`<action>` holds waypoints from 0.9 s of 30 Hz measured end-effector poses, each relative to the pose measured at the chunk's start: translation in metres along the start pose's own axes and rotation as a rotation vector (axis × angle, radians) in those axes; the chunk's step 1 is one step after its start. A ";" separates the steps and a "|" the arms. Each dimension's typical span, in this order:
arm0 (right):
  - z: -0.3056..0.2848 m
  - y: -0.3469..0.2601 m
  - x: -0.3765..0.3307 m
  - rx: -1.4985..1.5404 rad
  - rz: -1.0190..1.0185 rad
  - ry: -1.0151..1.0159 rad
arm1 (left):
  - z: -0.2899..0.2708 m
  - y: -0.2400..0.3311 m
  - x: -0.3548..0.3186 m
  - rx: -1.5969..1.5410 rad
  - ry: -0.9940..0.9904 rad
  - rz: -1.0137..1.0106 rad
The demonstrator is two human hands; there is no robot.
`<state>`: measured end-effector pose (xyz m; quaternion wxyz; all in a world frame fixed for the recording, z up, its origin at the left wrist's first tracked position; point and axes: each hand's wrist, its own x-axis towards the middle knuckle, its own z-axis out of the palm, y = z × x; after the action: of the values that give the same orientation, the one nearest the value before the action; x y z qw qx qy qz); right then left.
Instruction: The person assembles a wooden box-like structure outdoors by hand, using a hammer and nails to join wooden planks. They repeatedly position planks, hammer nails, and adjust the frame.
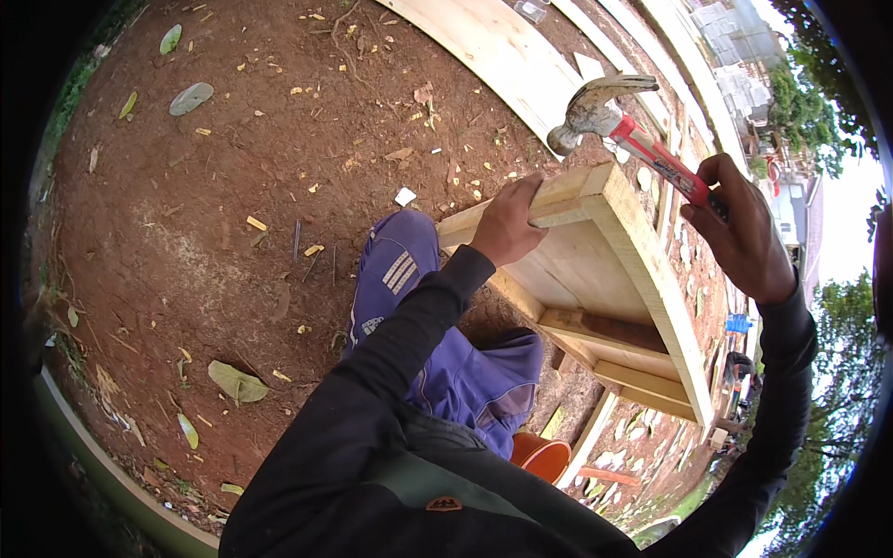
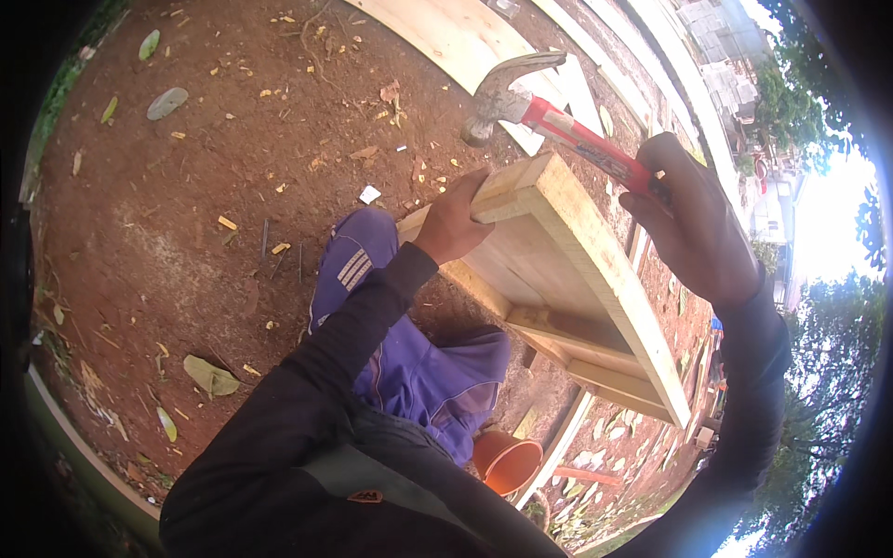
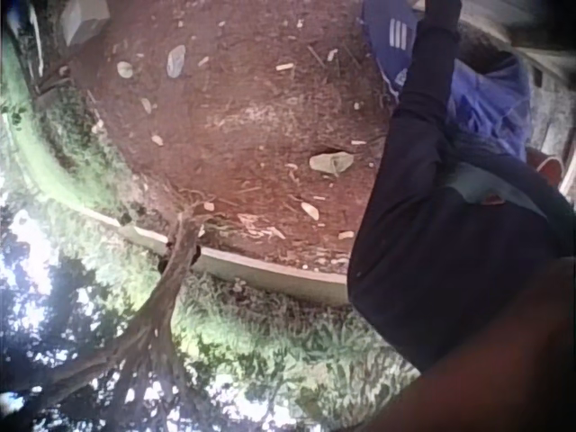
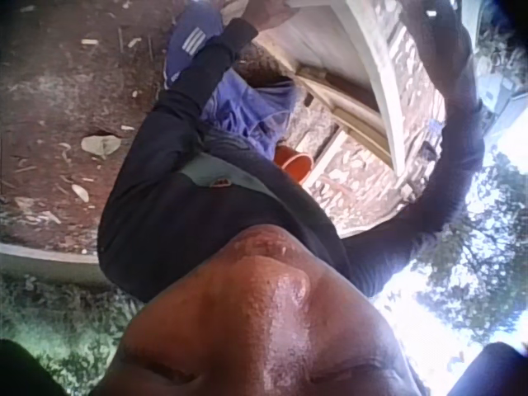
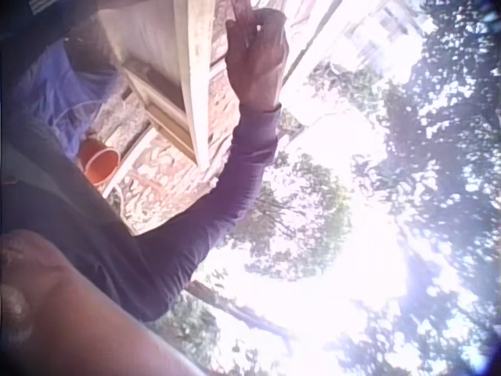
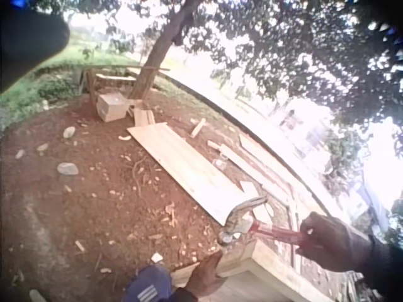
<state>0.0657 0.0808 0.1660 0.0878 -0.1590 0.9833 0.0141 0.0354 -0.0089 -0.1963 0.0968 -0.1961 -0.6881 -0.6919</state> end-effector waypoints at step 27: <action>0.008 -0.034 0.034 -0.442 -0.049 -0.100 | -0.006 0.002 -0.002 -0.033 -0.064 0.012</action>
<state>0.0460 0.0381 0.1521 0.1000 -0.1975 0.9465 0.2349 0.0367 -0.0156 -0.1951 0.0757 -0.2240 -0.6782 -0.6958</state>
